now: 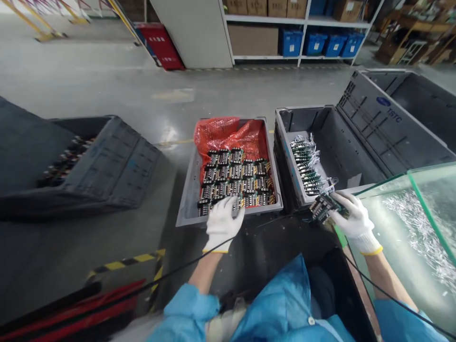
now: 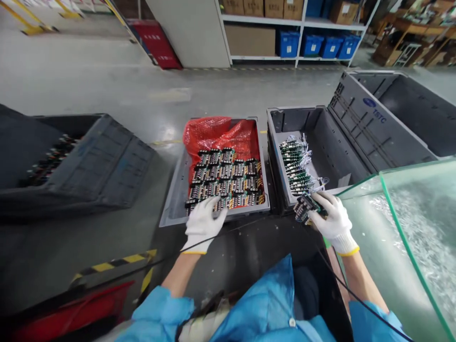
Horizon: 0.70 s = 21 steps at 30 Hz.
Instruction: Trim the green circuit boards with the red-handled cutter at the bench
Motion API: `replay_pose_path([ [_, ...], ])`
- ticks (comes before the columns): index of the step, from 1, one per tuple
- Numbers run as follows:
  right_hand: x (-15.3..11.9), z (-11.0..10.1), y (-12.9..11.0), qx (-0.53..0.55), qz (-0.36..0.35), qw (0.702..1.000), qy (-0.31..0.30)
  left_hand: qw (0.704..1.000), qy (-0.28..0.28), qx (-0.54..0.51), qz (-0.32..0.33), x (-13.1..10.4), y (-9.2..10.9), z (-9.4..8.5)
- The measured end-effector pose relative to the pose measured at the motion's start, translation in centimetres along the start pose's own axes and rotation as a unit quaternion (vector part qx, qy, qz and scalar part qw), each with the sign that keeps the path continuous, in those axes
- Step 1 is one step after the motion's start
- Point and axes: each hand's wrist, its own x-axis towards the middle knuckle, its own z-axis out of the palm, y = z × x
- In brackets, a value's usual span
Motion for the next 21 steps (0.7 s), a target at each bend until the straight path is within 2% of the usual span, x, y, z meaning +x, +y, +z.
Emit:
replay_pose_path([
  [1, 0.3, -0.3, 0.0, -0.015, -0.007, 1.000, 0.001, 0.999, 0.000, 0.005, 0.037, 0.8, 0.0, 0.8],
  [2, 0.6, -0.4, 0.0, -0.033, -0.014, 0.999, -0.006, 0.997, -0.026, 0.014, 0.069, 1.4, 0.3, 1.9],
  [3, 0.8, -0.5, -0.1, -0.047, -0.025, 0.998, -0.015, 0.992, -0.074, 0.029, 0.093, 1.8, 0.8, 3.1],
  [5, 1.1, -0.2, -0.1, -0.043, -0.045, 0.998, -0.010, 0.968, -0.207, 0.080, 0.113, 2.3, 2.5, 5.9],
  [7, 1.4, 0.9, 0.0, 0.022, -0.048, 0.998, 0.031, 0.923, -0.340, 0.151, 0.102, 2.7, 4.5, 8.5],
  [8, 1.5, 1.8, 0.1, 0.071, -0.037, 0.996, 0.048, 0.902, -0.381, 0.181, 0.094, 2.8, 5.4, 9.5],
  [10, 1.8, 3.8, 0.2, 0.173, 0.009, 0.984, 0.045, 0.885, -0.409, 0.204, 0.088, 3.1, 6.6, 11.1],
  [12, 2.3, 5.9, 0.0, 0.266, 0.067, 0.962, 0.011, 0.886, -0.406, 0.205, 0.088, 3.2, 7.1, 11.7],
  [16, 4.1, 9.4, -1.8, 0.398, 0.163, 0.900, -0.068, 0.889, -0.400, 0.209, 0.075, 2.8, 6.9, 11.2],
  [18, 5.5, 10.7, -2.8, 0.424, 0.177, 0.884, -0.087, 0.887, -0.405, 0.209, 0.071, 2.0, 6.7, 10.9],
  [21, 7.7, 12.4, -3.8, 0.430, 0.161, 0.885, -0.082, 0.883, -0.415, 0.199, 0.089, 0.4, 6.3, 10.9],
])
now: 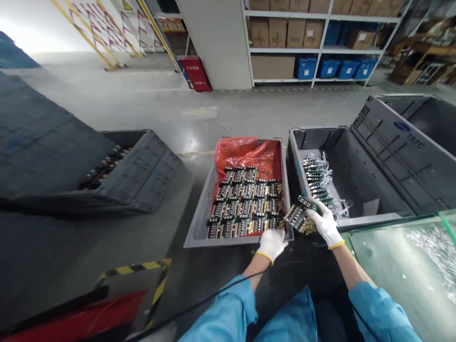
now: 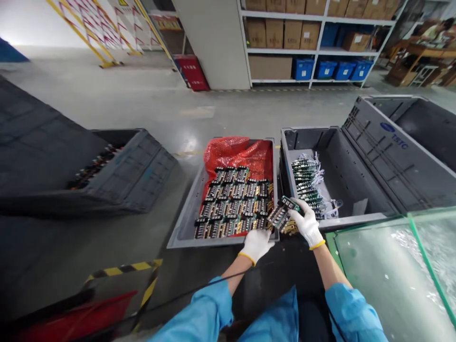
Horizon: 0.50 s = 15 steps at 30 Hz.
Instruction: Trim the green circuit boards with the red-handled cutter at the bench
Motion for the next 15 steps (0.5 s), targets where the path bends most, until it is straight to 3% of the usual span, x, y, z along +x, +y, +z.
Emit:
replay_pose_path([
  [5, 2.3, 1.4, 0.6, -0.013, -0.050, 0.999, 0.018, 1.000, -0.010, -0.021, 0.019, -1.4, 0.6, 1.7],
  [15, 2.1, 1.9, 1.6, 0.042, -0.026, 0.998, 0.045, 0.999, -0.027, -0.014, 0.013, -1.6, 1.2, 1.5],
])
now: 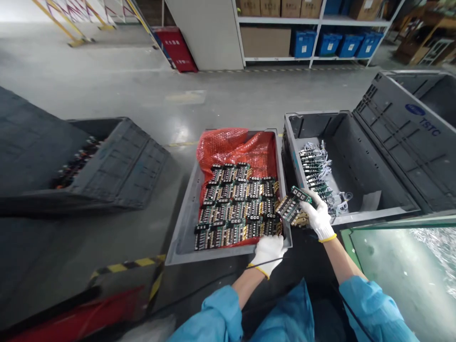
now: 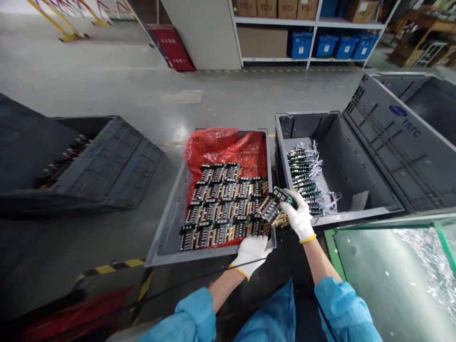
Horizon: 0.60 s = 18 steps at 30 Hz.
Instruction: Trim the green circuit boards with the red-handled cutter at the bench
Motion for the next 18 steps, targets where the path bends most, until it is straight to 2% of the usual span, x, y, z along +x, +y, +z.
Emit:
replay_pose_path([
  [5, -0.1, 0.0, 0.8, 0.080, 0.065, 0.995, 0.010, 1.000, -0.005, -0.002, 0.010, 0.7, 0.4, 0.3],
  [9, 0.0, 0.1, 0.2, 0.001, 0.022, 1.000, 0.010, 1.000, 0.014, 0.005, 0.015, 0.4, 0.8, 0.4],
  [11, 0.1, 0.2, -0.3, -0.033, -0.013, 0.999, -0.002, 0.999, 0.013, -0.006, 0.035, -0.1, 0.0, -0.6],
  [14, 0.1, 0.5, -0.5, -0.043, -0.027, 0.999, -0.003, 0.999, -0.007, -0.035, 0.033, -1.4, -2.7, -4.3],
  [15, 0.1, 0.5, -0.5, -0.039, -0.024, 0.999, -0.002, 0.999, -0.016, -0.043, 0.011, -1.8, -3.7, -6.2],
  [16, 0.1, 0.5, -0.4, -0.034, -0.021, 0.999, -0.002, 0.998, -0.002, -0.059, -0.028, -2.0, -4.6, -8.1],
  [17, 0.1, 0.4, -0.3, -0.031, -0.018, 0.999, -0.004, 0.995, 0.040, -0.087, -0.041, -1.9, -5.2, -10.2],
  [18, 0.1, 0.3, -0.2, -0.031, -0.019, 0.999, -0.006, 0.985, 0.116, -0.122, -0.037, -1.5, -5.5, -12.1],
])
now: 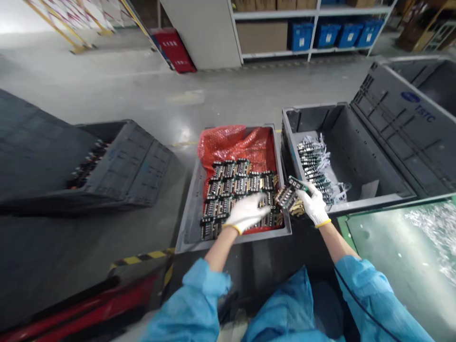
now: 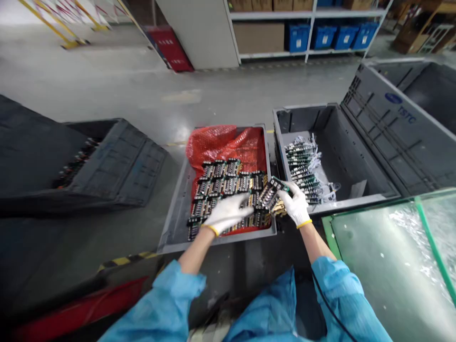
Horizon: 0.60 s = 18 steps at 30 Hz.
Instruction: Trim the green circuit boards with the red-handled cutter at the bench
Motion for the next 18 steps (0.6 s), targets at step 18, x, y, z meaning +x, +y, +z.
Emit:
replay_pose_path([
  [18, 0.2, 0.3, -0.2, -0.146, -0.073, 0.986, -0.045, 0.960, 0.275, -0.039, 0.028, 11.2, -4.3, -9.4],
])
